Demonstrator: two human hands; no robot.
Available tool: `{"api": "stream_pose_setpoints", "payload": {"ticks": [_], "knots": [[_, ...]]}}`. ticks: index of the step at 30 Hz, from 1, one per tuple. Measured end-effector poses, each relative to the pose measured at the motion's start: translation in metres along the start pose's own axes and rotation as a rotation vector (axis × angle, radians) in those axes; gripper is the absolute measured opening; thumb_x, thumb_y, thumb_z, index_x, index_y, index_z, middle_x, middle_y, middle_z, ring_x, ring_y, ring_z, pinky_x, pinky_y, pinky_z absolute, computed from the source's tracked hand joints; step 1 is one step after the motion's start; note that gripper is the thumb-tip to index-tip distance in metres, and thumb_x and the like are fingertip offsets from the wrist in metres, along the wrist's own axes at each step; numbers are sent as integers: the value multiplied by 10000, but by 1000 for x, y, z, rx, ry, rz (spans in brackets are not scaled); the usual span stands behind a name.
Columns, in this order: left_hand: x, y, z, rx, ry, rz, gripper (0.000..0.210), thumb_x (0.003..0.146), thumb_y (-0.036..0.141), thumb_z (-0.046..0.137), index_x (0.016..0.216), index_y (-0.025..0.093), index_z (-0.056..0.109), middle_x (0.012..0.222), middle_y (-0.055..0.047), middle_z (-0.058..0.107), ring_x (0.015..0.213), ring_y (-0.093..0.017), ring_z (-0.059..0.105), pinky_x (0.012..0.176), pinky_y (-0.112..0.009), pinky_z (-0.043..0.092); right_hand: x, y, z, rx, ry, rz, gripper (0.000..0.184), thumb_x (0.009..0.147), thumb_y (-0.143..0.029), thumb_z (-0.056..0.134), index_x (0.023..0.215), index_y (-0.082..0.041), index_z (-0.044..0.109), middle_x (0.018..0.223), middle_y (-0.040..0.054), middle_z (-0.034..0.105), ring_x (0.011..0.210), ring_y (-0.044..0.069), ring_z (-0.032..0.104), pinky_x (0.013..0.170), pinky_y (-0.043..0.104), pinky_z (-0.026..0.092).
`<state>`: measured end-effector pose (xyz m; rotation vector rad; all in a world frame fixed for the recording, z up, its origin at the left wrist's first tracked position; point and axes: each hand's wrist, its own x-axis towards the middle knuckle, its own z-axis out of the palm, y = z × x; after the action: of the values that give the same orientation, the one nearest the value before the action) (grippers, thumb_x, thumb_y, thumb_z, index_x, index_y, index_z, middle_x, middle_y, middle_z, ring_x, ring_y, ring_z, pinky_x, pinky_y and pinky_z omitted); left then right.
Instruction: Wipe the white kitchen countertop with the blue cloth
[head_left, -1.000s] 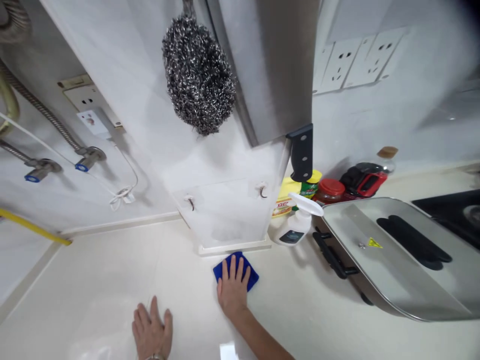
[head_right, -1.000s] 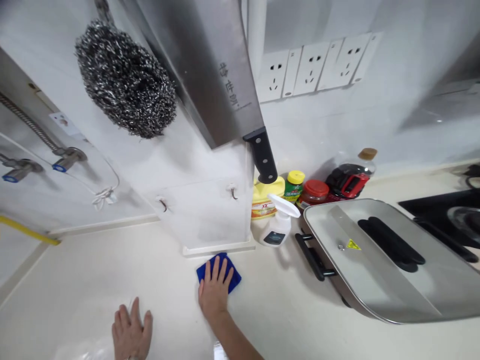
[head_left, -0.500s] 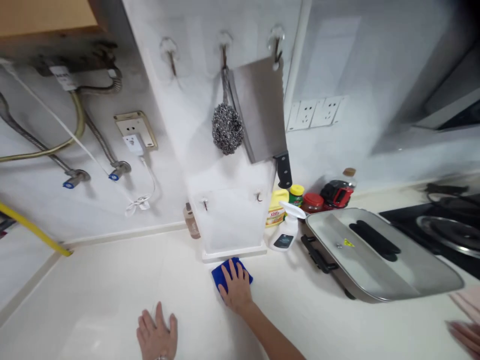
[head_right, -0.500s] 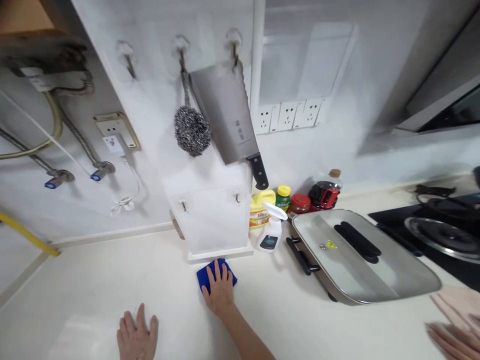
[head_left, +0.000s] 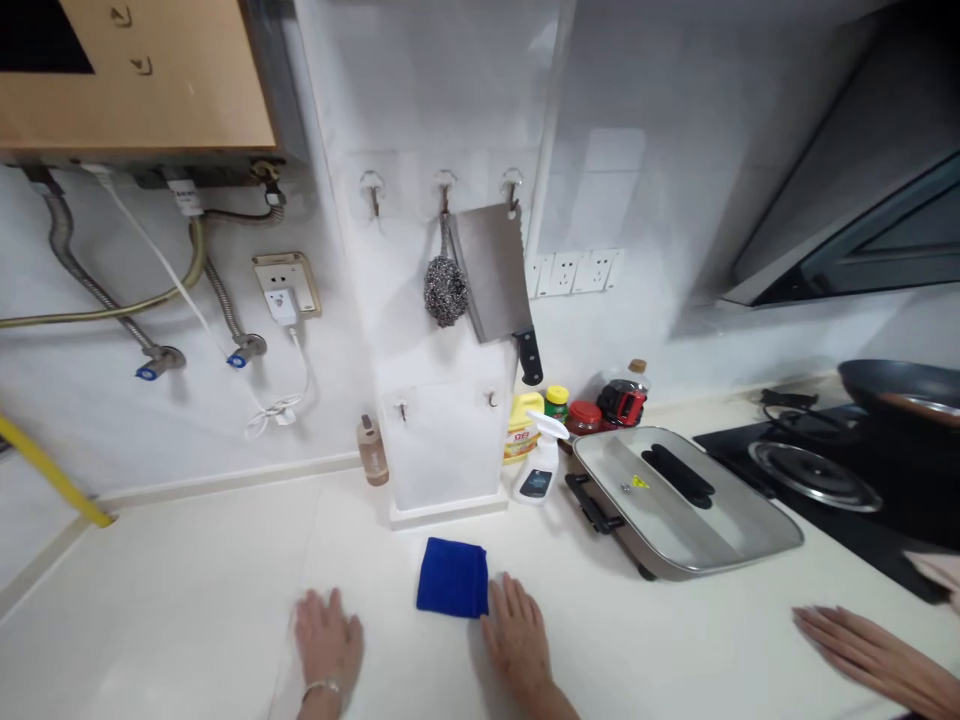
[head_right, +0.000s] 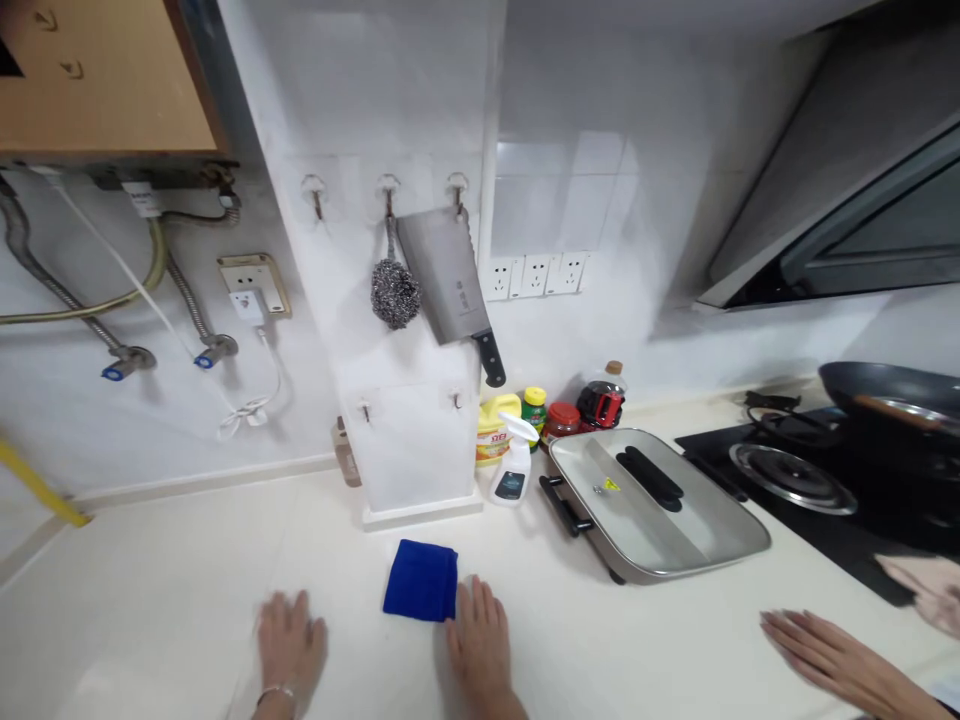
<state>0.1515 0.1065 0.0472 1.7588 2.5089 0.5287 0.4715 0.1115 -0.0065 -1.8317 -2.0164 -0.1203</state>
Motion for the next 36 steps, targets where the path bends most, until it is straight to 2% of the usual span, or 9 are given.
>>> {"api": "stream_pose_setpoints", "payload": {"ticks": [2, 4, 6, 8, 11, 15, 20, 29, 36], "knots": [[2, 35, 5, -28, -45, 212, 526, 916, 278, 309, 1345, 54, 515, 1554, -226, 297, 1477, -377, 91, 1196, -572, 163, -13, 37, -2, -34, 5, 14, 467, 930, -362, 348, 1317, -205, 555, 1430, 107, 501, 1314, 288, 467, 1063, 490, 383], [0, 73, 17, -49, -106, 354, 485, 928, 298, 328, 1345, 163, 538, 1542, -130, 376, 1475, -297, 182, 1207, -505, 209, -30, 74, -7, -72, 28, 30, 457, 928, -360, 352, 1266, -171, 595, 1392, 121, 539, 1283, 285, 500, 1063, 482, 389], [-2, 108, 31, -99, -190, 518, 506, 947, 295, 287, 1392, 152, 477, 1550, -128, 362, 1471, -277, 202, 1204, -502, 233, -50, 104, -15, -92, 68, 36, 451, 936, -350, 349, 1280, -170, 577, 1400, 109, 534, 1291, 263, 493, 1076, 463, 383], [-2, 136, 44, -120, -240, 612, 515, 956, 321, 277, 1410, 148, 450, 1552, -127, 358, 1468, -272, 214, 1200, -508, 245, -68, 123, -24, -93, 109, 20, 464, 942, -340, 356, 1351, -181, 505, 1430, 90, 507, 1321, 240, 463, 1089, 443, 376], [1, 163, 56, -119, -267, 670, 529, 961, 352, 280, 1429, 151, 421, 1556, -133, 348, 1464, -277, 227, 1197, -528, 240, -85, 131, -35, -93, 142, -31, 549, 940, -344, 387, 1466, -198, 329, 1483, 73, 444, 1372, 223, 398, 1116, 432, 353], [4, 175, 63, -108, -269, 710, 586, 939, 374, 351, 1483, 158, 316, 1586, -153, 265, 1479, -320, 157, 1192, -579, 187, -86, 123, -44, -114, 146, -20, 611, 938, -321, 390, 1509, -211, 205, 1512, 69, 403, 1397, 222, 361, 1145, 446, 320], [4, 181, 69, -52, -173, 703, 757, 878, 544, 434, 1503, 158, 255, 1597, -157, 236, 1486, -348, 100, 1200, -579, 97, -78, 118, -53, -130, 87, 13, 582, 943, -329, 396, 1497, -227, 248, 1508, 54, 410, 1399, 210, 357, 1139, 420, 338], [46, 205, 76, -1, -177, 675, 724, 830, 439, 469, 1476, 144, 330, 1585, -118, 288, 1479, -292, 175, 1213, -514, 122, -69, 127, -54, -228, 154, -56, 605, 878, -240, 439, 1470, -210, 321, 1485, 54, 437, 1375, 214, 396, 1078, 380, 407], [38, 201, 69, 21, -205, 658, 720, 850, 467, 415, 1477, 128, 314, 1590, -105, 259, 1479, -302, 176, 1219, -531, 124, -68, 130, -51, -233, 199, -60, 628, 847, -194, 448, 1464, -215, 336, 1461, 50, 465, 1340, 207, 444, 1050, 364, 437]]}}
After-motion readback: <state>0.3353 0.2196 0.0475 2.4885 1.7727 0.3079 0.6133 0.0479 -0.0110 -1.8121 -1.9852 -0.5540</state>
